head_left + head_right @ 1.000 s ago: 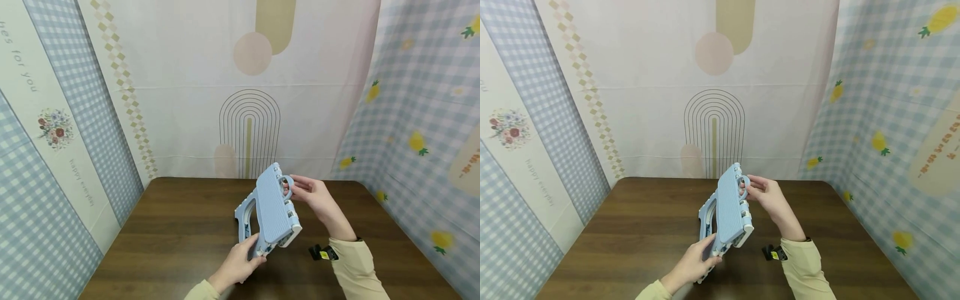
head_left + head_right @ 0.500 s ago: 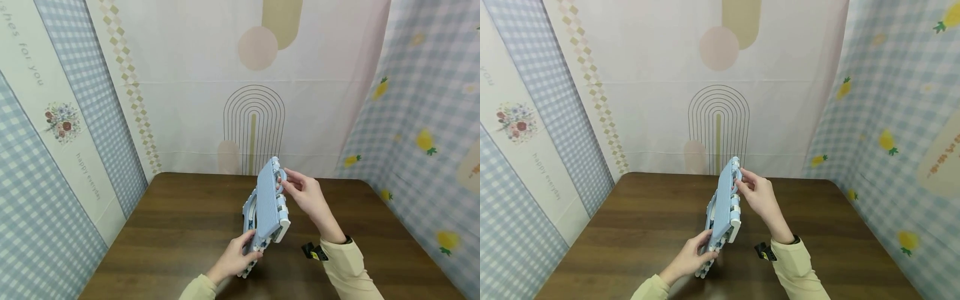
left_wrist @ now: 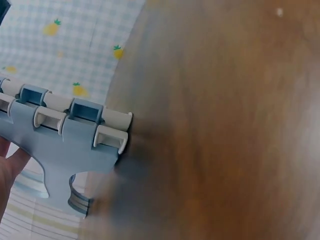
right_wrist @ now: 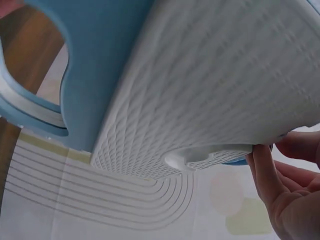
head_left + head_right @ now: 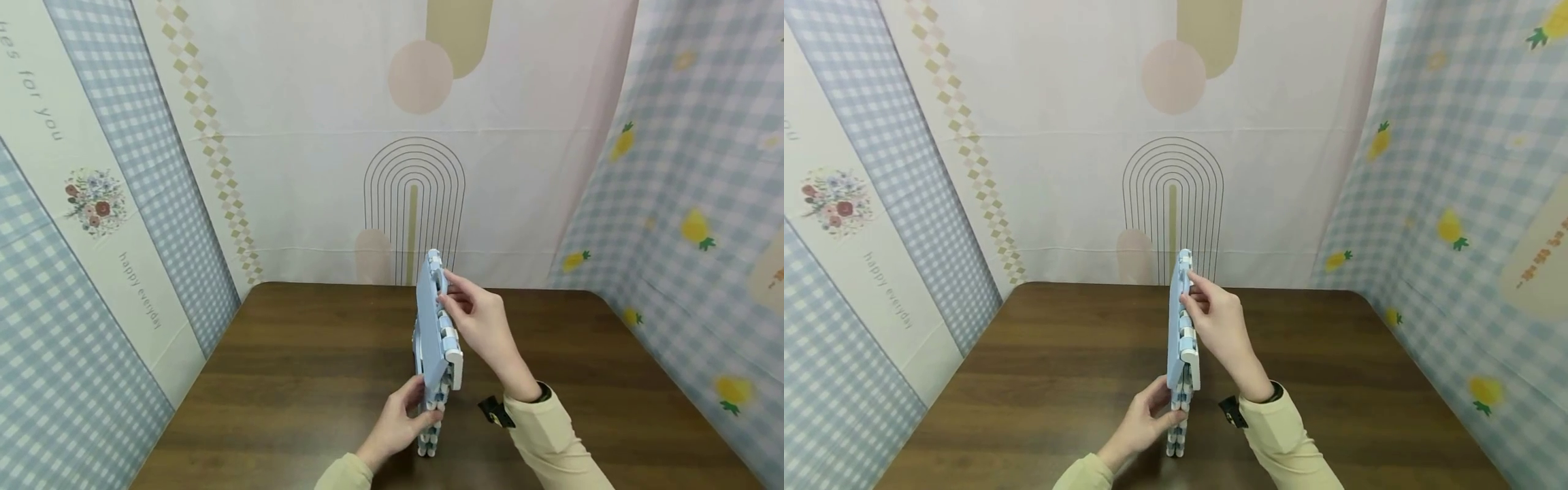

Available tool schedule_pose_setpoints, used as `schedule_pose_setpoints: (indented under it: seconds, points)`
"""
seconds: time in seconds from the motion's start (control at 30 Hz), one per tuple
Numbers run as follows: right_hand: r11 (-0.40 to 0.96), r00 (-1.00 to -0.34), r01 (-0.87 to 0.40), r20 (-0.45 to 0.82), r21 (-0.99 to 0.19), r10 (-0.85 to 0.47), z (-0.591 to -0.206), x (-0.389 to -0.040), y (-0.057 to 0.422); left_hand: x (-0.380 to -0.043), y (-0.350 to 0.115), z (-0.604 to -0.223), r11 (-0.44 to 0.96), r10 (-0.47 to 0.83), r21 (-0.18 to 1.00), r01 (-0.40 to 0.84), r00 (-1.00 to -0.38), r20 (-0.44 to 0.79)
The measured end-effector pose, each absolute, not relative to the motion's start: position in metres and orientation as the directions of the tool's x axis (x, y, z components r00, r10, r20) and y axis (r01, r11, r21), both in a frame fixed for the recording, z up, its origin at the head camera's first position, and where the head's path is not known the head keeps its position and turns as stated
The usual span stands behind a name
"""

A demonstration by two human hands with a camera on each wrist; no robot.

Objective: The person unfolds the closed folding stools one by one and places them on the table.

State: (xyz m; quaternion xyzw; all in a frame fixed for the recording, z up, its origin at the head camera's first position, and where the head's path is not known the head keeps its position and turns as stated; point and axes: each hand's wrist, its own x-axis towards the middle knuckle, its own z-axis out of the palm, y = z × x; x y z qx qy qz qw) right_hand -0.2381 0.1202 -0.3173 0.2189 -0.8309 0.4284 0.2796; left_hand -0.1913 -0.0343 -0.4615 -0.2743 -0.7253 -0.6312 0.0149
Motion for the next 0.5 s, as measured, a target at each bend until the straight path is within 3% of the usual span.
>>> schedule_pose_setpoints:
  seconds: [0.5]
  points:
    - [0.567, -0.707, -0.629, 0.694, -0.532, -0.135, -0.325, -0.222, 0.098, -0.182, -0.048, -0.471, 0.019, 0.366, 0.923, 0.383, -0.862, 0.35]
